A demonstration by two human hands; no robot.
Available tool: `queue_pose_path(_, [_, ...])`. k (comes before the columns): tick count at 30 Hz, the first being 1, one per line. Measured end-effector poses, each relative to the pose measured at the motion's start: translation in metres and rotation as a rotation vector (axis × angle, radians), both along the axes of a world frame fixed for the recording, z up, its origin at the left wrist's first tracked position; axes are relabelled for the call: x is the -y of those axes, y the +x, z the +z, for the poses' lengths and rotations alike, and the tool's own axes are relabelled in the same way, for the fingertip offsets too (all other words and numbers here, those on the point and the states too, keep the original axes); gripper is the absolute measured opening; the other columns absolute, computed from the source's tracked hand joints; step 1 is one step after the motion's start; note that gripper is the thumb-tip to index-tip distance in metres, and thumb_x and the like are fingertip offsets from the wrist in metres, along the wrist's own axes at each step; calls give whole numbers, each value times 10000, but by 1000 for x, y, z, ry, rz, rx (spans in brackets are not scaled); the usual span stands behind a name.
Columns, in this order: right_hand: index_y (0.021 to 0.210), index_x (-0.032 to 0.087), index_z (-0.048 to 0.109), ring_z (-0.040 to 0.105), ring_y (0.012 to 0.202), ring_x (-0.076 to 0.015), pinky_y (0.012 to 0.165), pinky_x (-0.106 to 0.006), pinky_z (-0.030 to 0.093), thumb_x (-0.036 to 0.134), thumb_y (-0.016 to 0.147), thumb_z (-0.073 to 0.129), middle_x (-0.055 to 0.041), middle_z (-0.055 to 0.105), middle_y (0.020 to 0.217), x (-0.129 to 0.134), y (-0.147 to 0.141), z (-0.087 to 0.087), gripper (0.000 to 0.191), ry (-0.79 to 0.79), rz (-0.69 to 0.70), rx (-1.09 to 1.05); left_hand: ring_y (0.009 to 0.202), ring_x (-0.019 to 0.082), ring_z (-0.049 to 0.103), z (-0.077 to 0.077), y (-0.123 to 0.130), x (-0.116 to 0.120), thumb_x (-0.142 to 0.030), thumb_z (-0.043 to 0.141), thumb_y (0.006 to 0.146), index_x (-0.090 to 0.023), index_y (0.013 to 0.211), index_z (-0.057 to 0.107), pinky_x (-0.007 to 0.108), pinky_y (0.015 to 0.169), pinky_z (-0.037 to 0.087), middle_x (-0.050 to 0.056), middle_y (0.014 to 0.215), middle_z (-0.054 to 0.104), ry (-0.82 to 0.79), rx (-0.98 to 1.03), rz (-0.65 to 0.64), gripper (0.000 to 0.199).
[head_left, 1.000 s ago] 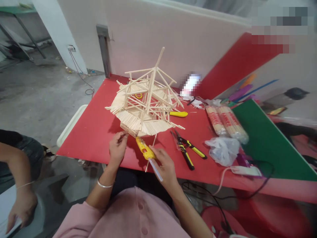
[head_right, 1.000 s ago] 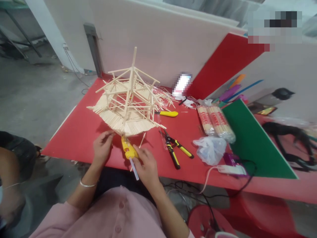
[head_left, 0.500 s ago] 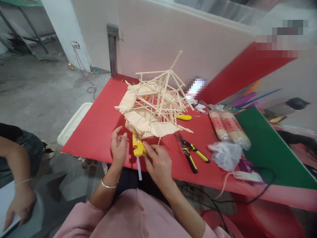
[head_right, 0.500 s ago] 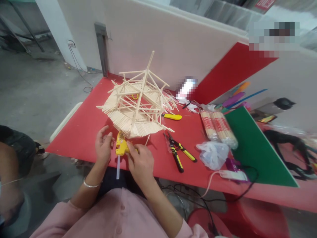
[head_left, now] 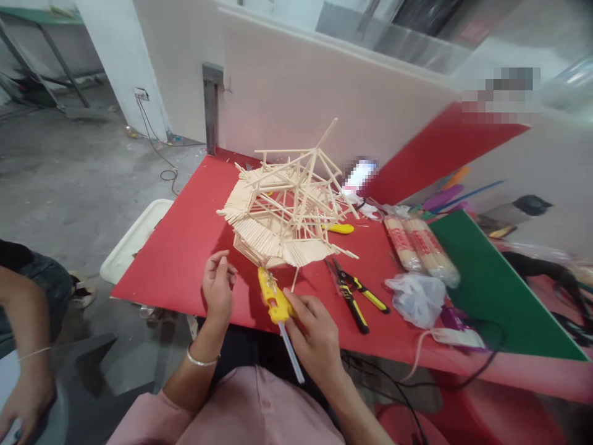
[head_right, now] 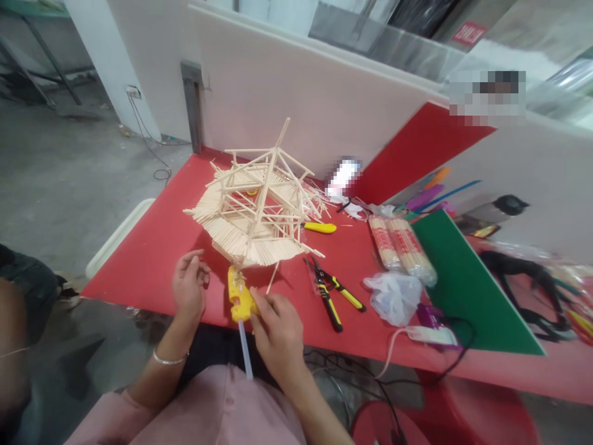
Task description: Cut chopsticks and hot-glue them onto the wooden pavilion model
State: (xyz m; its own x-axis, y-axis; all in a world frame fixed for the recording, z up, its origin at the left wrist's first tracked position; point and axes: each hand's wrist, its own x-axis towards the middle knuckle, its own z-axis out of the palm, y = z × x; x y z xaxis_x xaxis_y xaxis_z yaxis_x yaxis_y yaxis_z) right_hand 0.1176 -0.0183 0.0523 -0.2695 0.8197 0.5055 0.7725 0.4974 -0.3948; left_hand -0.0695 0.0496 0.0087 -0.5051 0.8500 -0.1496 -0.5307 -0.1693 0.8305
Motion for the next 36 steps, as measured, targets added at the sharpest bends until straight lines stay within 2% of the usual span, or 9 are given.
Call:
queue_pose_path(6, [1353, 288, 548, 638, 802, -155, 674, -265, 527, 99, 872, 561, -51, 636, 949, 23, 12, 36, 517, 110, 48, -112, 429, 56, 453, -2, -1, -1, -365, 699, 777, -161, 912, 662, 150, 396, 323, -42, 543, 555, -16, -32, 18, 247])
queue_pose_path(10, [1310, 265, 575, 652, 864, -183, 742, -289, 534, 161, 883, 577, -69, 677, 1013, 18, 26, 49, 440, 173, -107, -95, 443, 51, 474, -5, -1, -1, -349, 703, 760, -160, 861, 655, 153, 381, 328, -16, 649, 626, -1, -42, 26, 219])
queue_pose_path(14, [1052, 218, 673, 645, 794, -206, 765, -331, 531, 325, 909, 586, -55, 692, 861, 6, 42, 43, 199, 72, -284, -109, 462, 50, 501, -6, 0, -1, -355, 716, 736, -155, 850, 653, 152, 373, 343, 5, 734, 663, -13, -58, 32, 238])
queue_pose_path(16, [933, 208, 675, 621, 723, -198, 719, -327, 526, 395, 918, 565, -41, 664, 772, 1, 43, 39, 218, -20, -297, -153, 458, 52, 505, -8, 0, 0, -357, 713, 740, -155, 864, 656, 150, 372, 346, -1, 711, 657, -19, -76, 23, 244])
queue_pose_path(19, [885, 202, 669, 603, 699, -188, 693, -319, 516, 433, 916, 557, -40, 658, 764, -6, 36, 38, 258, -85, -293, -234, 455, 55, 511, -10, -1, 0, -360, 711, 744, -156, 875, 658, 151, 373, 348, -5, 695, 650, -20, -94, 7, 248])
queue_pose_path(23, [934, 206, 687, 629, 743, -197, 705, -322, 523, 423, 916, 561, -53, 687, 813, -9, 26, 40, 252, -89, -257, -269, 456, 57, 515, -11, -1, 0, -362, 710, 750, -157, 876, 660, 153, 374, 346, -8, 686, 646, -17, -116, 2, 246])
queue_pose_path(27, [1107, 226, 678, 659, 812, -210, 745, -336, 542, 371, 913, 578, -73, 721, 935, -2, 31, 38, 262, -24, -198, -196, 458, 57, 514, -10, -1, 1, -352, 717, 743, -158, 867, 666, 158, 390, 366, -12, 679, 643, -19, -108, -1, 236])
queue_pose_path(30, [1204, 239, 646, 673, 850, -210, 769, -337, 548, 359, 924, 566, -81, 725, 1035, 0, 42, 35, 315, 45, -268, -157, 461, 60, 516, -9, -1, 1, -346, 721, 736, -158, 864, 668, 160, 390, 366, -8, 676, 647, -25, -110, -12, 234])
queue_pose_path(36, [1285, 218, 605, 675, 905, -218, 834, -346, 536, 289, 921, 585, -90, 724, 1044, -8, 60, 30, 372, 240, -372, -34, 456, 64, 513, -10, -2, 1, -342, 716, 734, -156, 853, 671, 165, 389, 370, -6, 668, 648, -34, -138, -5, 225])
